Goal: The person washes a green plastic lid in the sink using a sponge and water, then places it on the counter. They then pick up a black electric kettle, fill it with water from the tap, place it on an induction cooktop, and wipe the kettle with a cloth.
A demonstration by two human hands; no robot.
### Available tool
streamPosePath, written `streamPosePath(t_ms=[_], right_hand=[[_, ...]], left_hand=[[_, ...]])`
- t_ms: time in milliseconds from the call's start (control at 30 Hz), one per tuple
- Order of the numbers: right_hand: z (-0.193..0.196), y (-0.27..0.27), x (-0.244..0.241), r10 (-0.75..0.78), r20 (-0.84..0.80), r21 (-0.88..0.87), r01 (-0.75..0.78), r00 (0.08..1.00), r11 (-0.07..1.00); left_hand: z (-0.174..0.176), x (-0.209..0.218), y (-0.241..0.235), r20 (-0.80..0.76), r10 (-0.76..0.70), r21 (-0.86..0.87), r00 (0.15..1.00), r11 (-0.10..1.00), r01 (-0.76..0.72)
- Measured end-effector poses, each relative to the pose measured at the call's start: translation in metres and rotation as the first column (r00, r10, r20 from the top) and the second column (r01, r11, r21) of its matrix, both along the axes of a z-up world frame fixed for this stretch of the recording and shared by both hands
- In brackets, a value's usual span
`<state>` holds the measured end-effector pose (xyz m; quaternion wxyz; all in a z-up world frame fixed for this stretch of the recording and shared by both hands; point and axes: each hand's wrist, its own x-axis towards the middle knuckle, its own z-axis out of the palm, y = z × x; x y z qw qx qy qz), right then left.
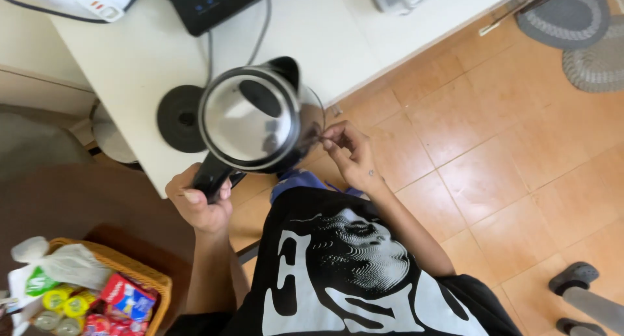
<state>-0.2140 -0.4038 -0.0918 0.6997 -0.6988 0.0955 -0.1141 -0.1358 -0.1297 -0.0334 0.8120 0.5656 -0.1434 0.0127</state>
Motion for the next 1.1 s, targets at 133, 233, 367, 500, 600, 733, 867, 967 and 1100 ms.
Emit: streamPosePath(t_ms=[133, 233, 367, 500, 600, 733, 867, 967, 1100], right_hand=[[-0.017, -0.083, -0.065, -0.077, 0.086, 0.083, 0.070, 0.993, 0.994], [-0.021, -0.147, -0.107, -0.185, 0.041, 0.187, 0.175, 0.982, 0.967], [-0.013, -0.216, -0.145, -0.292, 0.091, 0.230, 0.265, 0.952, 0.936], [-0.001, -0.260, -0.159, -0.435, -0.080, 0.494, 0.415, 0.897, 0.764], [0.002, -0.288, -0.158, -0.316, -0.046, 0.835, 0.210, 0.948, 0.509], [-0.007, -0.334, -0.147, -0.353, 0.031, 0.906, 0.122, 0.935, 0.404], [-0.052, -0.416, -0.133, -0.335, 0.017, 0.929, 0.109, 0.942, 0.355], [-0.106, -0.507, -0.123, -0.216, 0.140, 0.931, -0.054, 0.966, 0.360], [-0.044, -0.580, -0.069, -0.158, -0.022, 0.890, 0.091, 0.987, 0.447]], left_hand=[[-0.015, -0.037, -0.080, 0.006, -0.117, -0.036, 0.993, 0.993, 0.117], [-0.036, -0.059, -0.143, -0.085, -0.207, -0.129, 0.975, 0.972, 0.195], [-0.036, -0.083, -0.227, -0.174, -0.294, -0.189, 0.940, 0.946, 0.262], [-0.018, -0.095, -0.306, -0.162, -0.339, -0.153, 0.927, 0.936, 0.316], [-0.011, -0.094, -0.358, -0.199, -0.350, -0.157, 0.915, 0.933, 0.323], [-0.014, -0.089, -0.417, -0.209, -0.378, -0.168, 0.902, 0.922, 0.348], [-0.031, -0.079, -0.488, -0.281, -0.373, -0.136, 0.884, 0.928, 0.348], [-0.024, -0.068, -0.547, -0.266, -0.351, -0.094, 0.898, 0.936, 0.338], [-0.005, -0.053, -0.634, -0.089, -0.324, 0.095, 0.942, 0.939, 0.332]])
